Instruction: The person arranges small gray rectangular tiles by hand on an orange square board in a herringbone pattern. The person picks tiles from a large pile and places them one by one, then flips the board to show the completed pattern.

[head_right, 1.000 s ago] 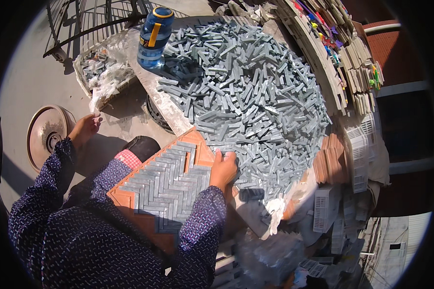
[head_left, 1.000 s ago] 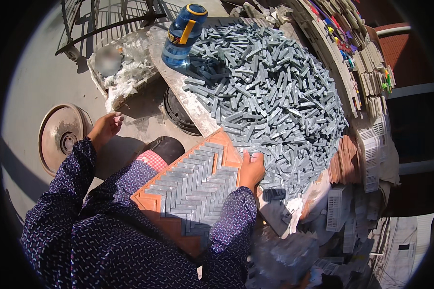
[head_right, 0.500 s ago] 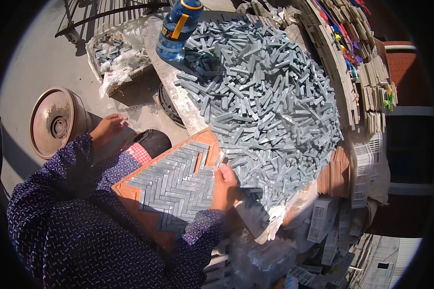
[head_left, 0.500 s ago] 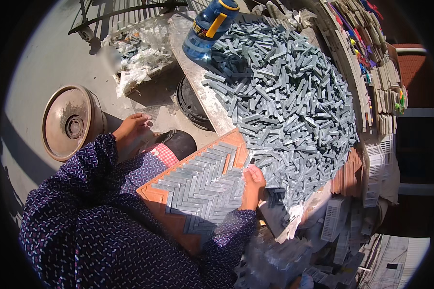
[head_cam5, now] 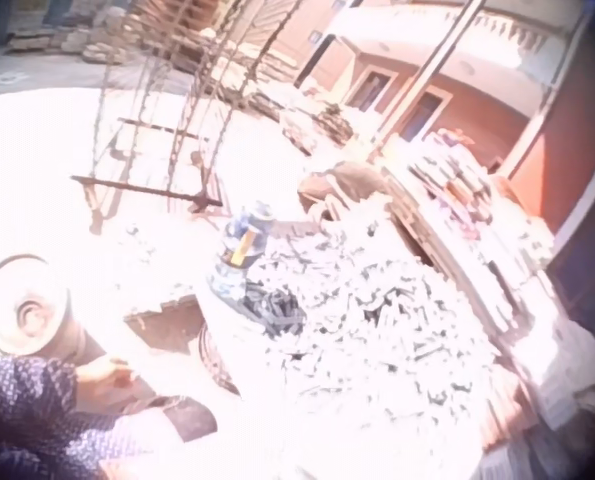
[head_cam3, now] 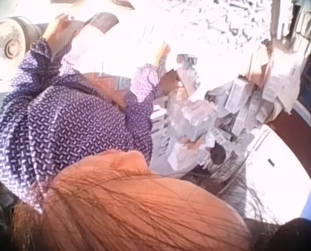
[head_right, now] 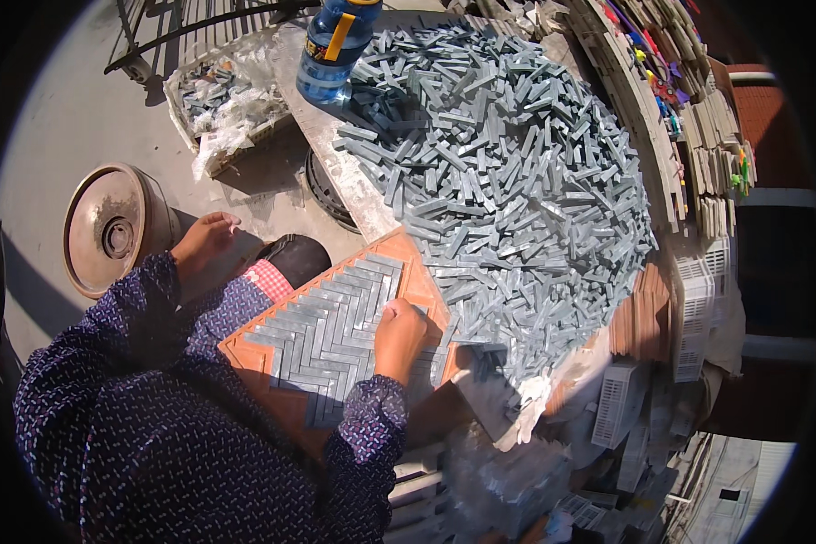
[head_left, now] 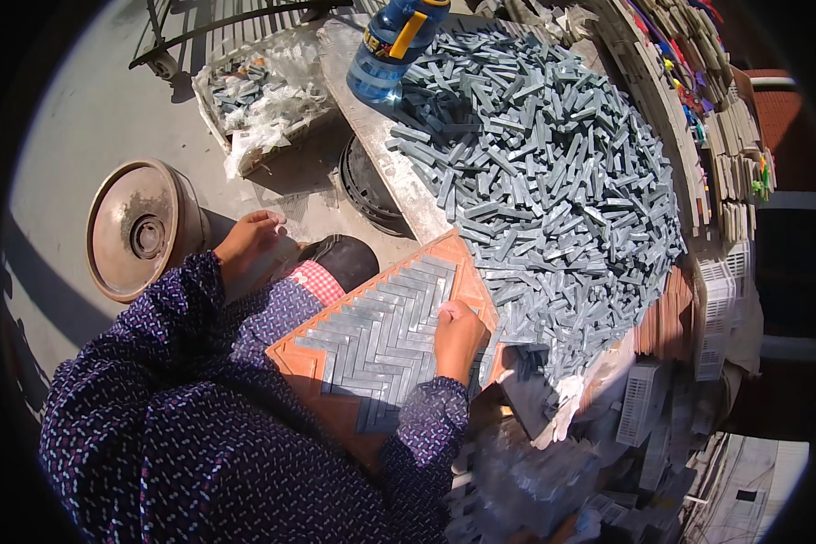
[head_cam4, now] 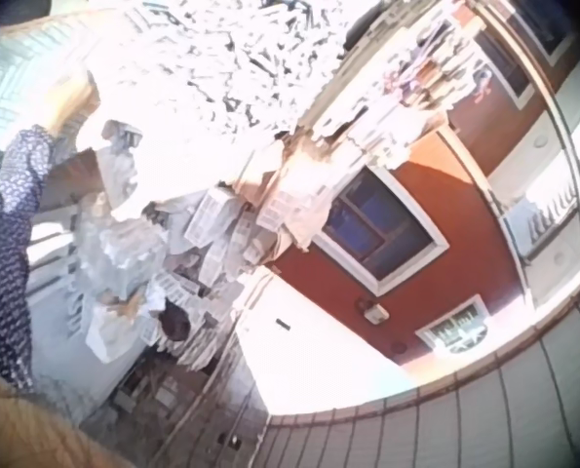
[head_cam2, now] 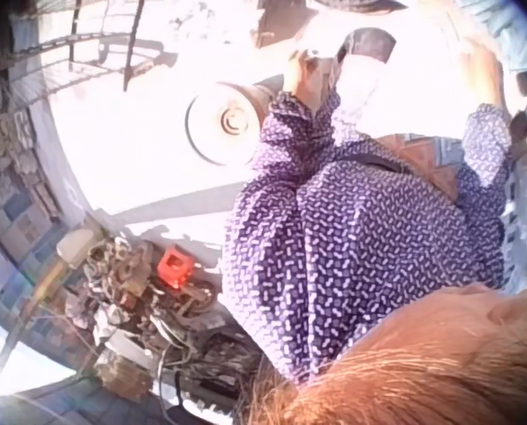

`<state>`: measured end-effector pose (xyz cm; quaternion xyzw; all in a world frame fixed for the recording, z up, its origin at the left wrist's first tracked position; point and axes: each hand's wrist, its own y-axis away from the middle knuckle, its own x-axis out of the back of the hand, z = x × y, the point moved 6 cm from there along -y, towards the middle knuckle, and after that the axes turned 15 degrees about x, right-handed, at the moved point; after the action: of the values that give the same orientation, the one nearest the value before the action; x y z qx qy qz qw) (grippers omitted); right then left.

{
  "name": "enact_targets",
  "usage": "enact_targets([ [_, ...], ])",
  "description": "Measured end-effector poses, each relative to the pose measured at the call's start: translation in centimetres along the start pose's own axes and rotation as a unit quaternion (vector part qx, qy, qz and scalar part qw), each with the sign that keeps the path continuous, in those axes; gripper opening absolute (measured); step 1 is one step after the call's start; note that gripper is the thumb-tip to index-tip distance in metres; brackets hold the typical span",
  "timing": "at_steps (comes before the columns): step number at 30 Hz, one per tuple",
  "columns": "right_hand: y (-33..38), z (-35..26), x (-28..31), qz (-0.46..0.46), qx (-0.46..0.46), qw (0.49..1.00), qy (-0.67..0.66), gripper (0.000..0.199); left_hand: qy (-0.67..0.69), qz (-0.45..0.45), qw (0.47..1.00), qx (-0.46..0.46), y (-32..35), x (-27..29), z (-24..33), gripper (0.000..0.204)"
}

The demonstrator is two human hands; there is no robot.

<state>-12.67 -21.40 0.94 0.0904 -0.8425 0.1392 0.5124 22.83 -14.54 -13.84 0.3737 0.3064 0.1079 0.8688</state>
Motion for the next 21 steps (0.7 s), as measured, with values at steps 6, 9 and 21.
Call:
enact_targets([
  [6, -0.8, 0.7, -0.4, 0.029, 0.052, 0.997, -0.048, 0.022, -0.035, -0.010, 0.999, -0.014, -1.0, -0.6, -0.9, 0.011],
  [9, -1.6, 0.1, 0.2, 0.029, 0.119, 0.992, -0.031, 0.033, -0.029, -0.031, 0.999, -0.011, -0.8, -1.1, -1.0, 0.012],
  [21, -0.1, -0.7, 1.1, -0.004, 0.104, 0.987, -0.120, 0.017, -0.127, 0.002, 0.991, -0.044, 1.3, -2.1, -0.1, 0.015],
])
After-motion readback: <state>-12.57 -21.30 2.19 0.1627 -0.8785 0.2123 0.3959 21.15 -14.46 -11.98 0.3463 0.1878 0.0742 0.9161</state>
